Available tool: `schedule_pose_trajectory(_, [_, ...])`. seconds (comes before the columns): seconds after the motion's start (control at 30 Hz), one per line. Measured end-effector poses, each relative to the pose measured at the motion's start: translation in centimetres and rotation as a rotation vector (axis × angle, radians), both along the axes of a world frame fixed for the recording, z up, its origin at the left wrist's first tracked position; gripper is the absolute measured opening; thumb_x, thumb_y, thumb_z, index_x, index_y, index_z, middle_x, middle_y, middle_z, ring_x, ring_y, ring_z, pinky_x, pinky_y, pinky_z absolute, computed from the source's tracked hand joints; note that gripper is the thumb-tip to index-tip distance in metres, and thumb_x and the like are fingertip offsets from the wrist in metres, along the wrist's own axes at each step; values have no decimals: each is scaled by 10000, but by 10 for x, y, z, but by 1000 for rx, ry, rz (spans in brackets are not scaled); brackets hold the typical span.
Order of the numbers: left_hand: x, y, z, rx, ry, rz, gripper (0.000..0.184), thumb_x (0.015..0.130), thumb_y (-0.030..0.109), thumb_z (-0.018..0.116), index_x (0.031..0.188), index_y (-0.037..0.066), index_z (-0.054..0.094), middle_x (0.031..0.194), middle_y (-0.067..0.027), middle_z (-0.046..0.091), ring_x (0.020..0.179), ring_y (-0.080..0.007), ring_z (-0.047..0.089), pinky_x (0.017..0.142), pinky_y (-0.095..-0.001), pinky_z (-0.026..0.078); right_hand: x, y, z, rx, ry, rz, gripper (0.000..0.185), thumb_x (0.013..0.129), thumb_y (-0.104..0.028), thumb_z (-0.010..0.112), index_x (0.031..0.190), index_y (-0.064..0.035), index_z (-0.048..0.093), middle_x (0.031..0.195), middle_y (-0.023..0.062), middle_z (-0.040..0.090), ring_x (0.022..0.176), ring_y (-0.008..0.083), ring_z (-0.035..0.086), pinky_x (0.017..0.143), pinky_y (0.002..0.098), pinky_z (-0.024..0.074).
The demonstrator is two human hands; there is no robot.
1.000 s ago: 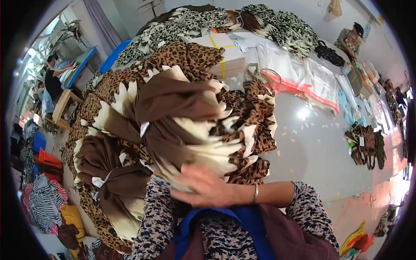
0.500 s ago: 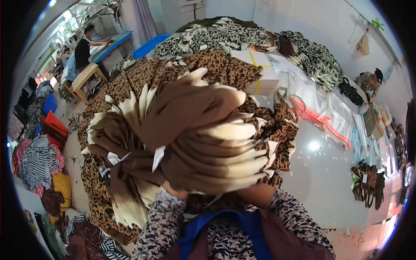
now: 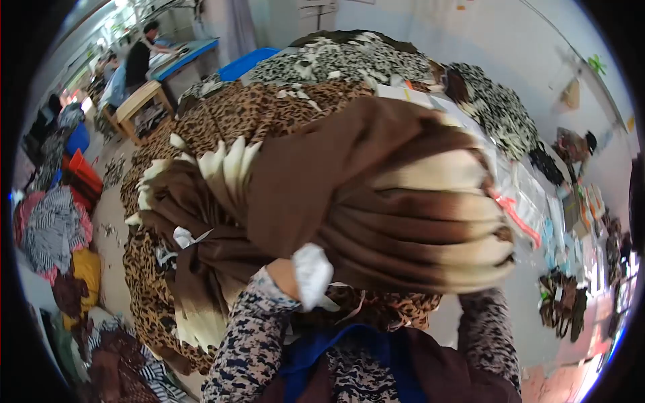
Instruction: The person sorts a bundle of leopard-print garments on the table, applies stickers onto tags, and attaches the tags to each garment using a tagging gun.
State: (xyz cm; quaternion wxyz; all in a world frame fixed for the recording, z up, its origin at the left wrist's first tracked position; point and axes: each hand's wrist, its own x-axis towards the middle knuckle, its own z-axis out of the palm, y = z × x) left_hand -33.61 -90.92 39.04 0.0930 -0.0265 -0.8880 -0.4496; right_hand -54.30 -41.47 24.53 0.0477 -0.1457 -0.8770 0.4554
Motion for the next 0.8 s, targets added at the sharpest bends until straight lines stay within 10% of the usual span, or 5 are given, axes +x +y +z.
schedule_pose_trajectory(0.13, [-45, 20, -26, 1065, -155, -58, 454, 881, 386, 559, 1145, 18, 590, 1140, -198, 616, 1044, -286, 593, 903, -369, 459, 2, 73, 33, 99, 88, -153, 302, 900, -164, 479, 1173, -59, 557, 1163, 108, 583, 1063, 246, 547, 939, 350, 430])
schedule_pose_trajectory(0.43, [-97, 74, -52, 1132, -239, -101, 474, 886, 396, 562, 1127, -12, 590, 1113, -188, 619, 1007, -265, 591, 866, -367, 462, 127, 173, 88, 273, 222, -344, 329, 887, -174, 500, 1196, -70, 550, 1175, 110, 581, 1076, 257, 546, 941, 365, 432])
schedule_pose_trajectory(0.8, [-108, 109, -84, 932, -444, -93, 504, 893, 407, 566, 1105, -49, 590, 1080, -176, 623, 961, -240, 588, 820, -363, 467, 230, 53, -82, 456, -132, -105, 367, 872, -187, 525, 1224, -84, 541, 1190, 112, 579, 1093, 270, 545, 943, 384, 435])
